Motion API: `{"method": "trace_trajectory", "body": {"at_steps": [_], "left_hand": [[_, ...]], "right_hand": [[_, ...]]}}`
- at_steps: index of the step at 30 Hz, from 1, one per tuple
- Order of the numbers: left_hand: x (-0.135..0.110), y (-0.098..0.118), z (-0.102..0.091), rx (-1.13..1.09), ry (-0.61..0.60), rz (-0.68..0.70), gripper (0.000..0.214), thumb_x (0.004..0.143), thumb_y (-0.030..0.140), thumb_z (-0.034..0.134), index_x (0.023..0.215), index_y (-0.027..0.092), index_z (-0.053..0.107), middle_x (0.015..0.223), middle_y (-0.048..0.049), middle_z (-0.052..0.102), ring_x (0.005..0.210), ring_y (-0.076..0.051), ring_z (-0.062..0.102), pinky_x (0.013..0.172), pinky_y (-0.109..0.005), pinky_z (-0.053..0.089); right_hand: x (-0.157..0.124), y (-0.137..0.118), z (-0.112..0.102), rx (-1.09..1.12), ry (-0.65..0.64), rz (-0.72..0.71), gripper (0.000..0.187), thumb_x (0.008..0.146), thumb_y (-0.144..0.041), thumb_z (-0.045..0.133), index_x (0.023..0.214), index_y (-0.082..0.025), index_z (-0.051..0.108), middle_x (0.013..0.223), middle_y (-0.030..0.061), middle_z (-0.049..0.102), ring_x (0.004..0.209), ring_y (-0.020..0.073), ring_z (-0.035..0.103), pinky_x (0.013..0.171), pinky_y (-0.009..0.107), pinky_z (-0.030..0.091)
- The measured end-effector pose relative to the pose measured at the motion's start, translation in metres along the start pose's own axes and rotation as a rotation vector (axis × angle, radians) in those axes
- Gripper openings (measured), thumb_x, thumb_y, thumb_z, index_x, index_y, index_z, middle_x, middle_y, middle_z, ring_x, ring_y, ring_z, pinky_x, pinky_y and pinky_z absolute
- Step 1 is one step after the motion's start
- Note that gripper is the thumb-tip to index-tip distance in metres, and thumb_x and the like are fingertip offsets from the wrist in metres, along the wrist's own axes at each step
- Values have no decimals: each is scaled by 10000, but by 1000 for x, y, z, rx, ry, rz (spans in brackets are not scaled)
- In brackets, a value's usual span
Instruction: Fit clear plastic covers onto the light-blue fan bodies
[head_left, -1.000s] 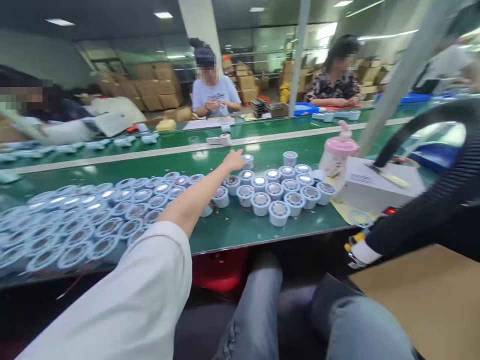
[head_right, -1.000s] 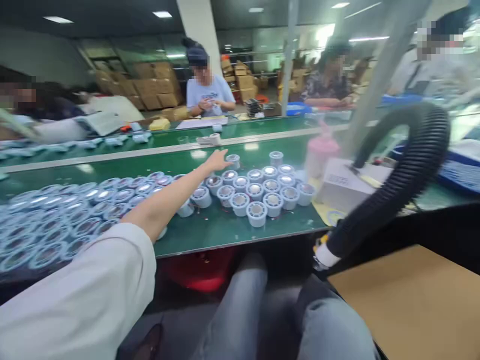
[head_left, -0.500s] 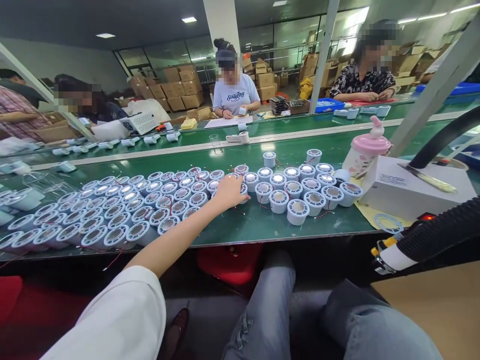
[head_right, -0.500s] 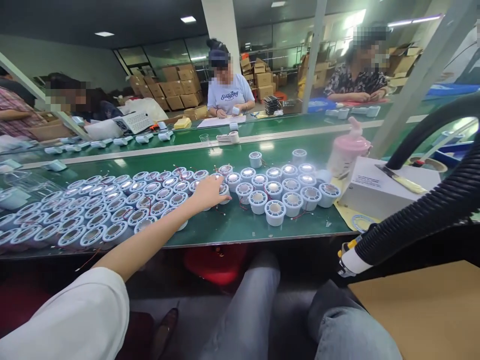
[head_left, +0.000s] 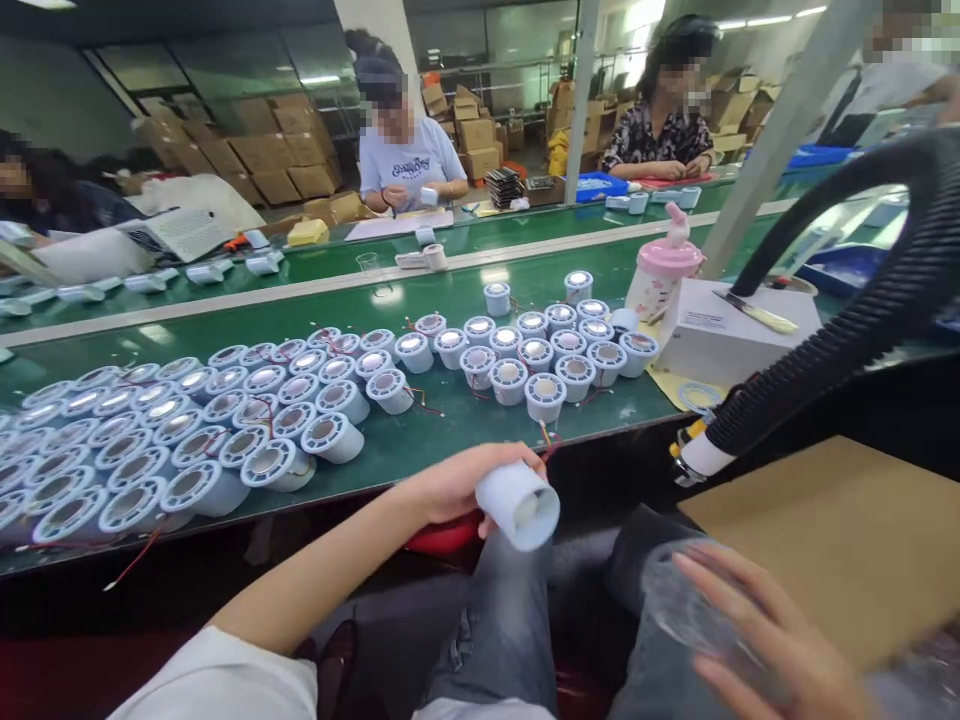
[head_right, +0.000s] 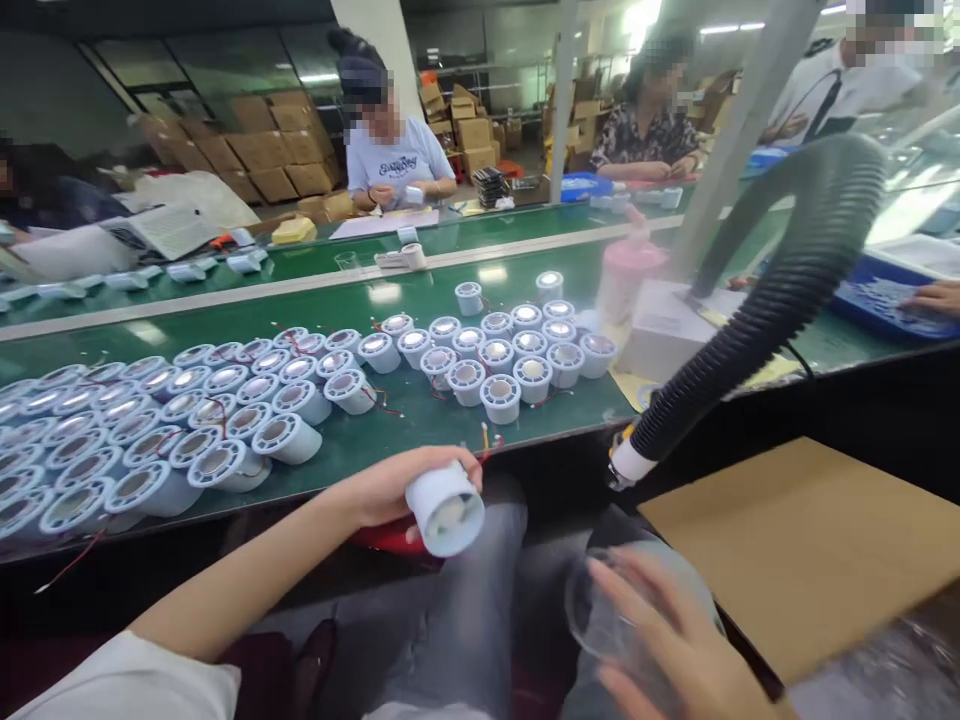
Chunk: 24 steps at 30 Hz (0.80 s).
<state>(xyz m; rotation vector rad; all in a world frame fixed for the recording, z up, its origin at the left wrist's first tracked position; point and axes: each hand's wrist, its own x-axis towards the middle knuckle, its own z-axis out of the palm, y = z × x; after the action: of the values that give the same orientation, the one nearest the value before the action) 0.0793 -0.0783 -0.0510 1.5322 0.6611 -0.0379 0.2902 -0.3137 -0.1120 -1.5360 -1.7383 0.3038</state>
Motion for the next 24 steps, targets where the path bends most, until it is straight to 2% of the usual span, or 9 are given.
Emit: {"method": "trace_trajectory", "body": {"at_steps": [2, 5, 8, 10, 13, 15, 17, 21, 24], "left_hand": [[8, -4, 25, -53, -224, -51, 394, 858, 482, 423, 941, 141, 601, 726, -28, 567, 467, -93, 467, 337, -173, 315], [17, -4, 47, 211, -340, 51, 233, 855, 333, 528, 898, 149, 665, 813, -29, 608, 647, -114, 542, 528, -196, 440], [20, -3, 55, 482, -202, 258, 179, 867, 277, 561, 923, 161, 685, 934, -41, 620, 857, -162, 581, 784, -261, 462], [21, -6, 58, 542, -90, 325, 197, 885, 307, 565, 982, 175, 676, 971, -47, 597, 897, -174, 576, 822, -281, 449], [22, -16, 61, 489, -7, 368, 364, 804, 419, 692, 1085, 194, 636, 1015, -53, 574, 916, -183, 564, 819, -292, 455], [25, -26, 63, 454, 21, 397, 577, 679, 494, 787, 1157, 218, 619, 1019, -52, 555, 916, -190, 559, 821, -310, 468], [27, -35, 64, 447, 36, 446, 672, 606, 520, 822, 1188, 246, 629, 1020, -54, 530, 947, -204, 553, 855, -340, 478], [30, -44, 67, 428, 23, 521, 688, 580, 480, 851, 1196, 256, 643, 1241, -110, 498, 1161, -274, 511, 1021, -431, 425], [29, -43, 70, 325, -64, 470, 735, 637, 421, 837, 1298, 258, 562, 1322, -120, 529, 1225, -291, 507, 1013, -426, 449]], "right_hand": [[11, -10, 15, -209, 36, -32, 612, 834, -269, 577, 1407, -433, 437, 1289, 107, 550, 1046, 381, 602, 762, 503, 582], [29, -19, 30, -405, 10, 56, 505, 810, -137, 558, 1283, -313, 591, 1366, 142, 496, 1071, 383, 572, 796, 519, 558], [34, -17, 29, -271, -103, 209, 213, 787, -101, 593, 919, -232, 696, 1355, 131, 504, 1115, 367, 550, 797, 474, 557], [30, -14, 22, -32, -155, 309, 58, 780, -165, 668, 769, -221, 657, 1302, 105, 532, 1129, 331, 558, 843, 431, 551], [26, -13, 12, 241, -147, 410, 166, 878, -310, 607, 749, -218, 653, 1197, 83, 576, 1093, 267, 588, 891, 371, 522], [26, -14, 9, 304, -98, 463, 282, 941, -338, 500, 740, -214, 655, 1144, 77, 602, 1037, 244, 605, 836, 343, 519], [28, -14, 10, 355, -40, 528, 337, 942, -358, 487, 680, -203, 632, 1104, 78, 620, 958, 231, 617, 734, 313, 517], [28, -9, 12, 473, 49, 613, 381, 897, -350, 552, 553, -189, 591, 1036, 78, 642, 922, 222, 613, 695, 288, 508], [27, -5, 11, 589, 117, 652, 387, 887, -369, 582, 544, -195, 624, 1020, 73, 668, 917, 222, 632, 717, 296, 533]]}}
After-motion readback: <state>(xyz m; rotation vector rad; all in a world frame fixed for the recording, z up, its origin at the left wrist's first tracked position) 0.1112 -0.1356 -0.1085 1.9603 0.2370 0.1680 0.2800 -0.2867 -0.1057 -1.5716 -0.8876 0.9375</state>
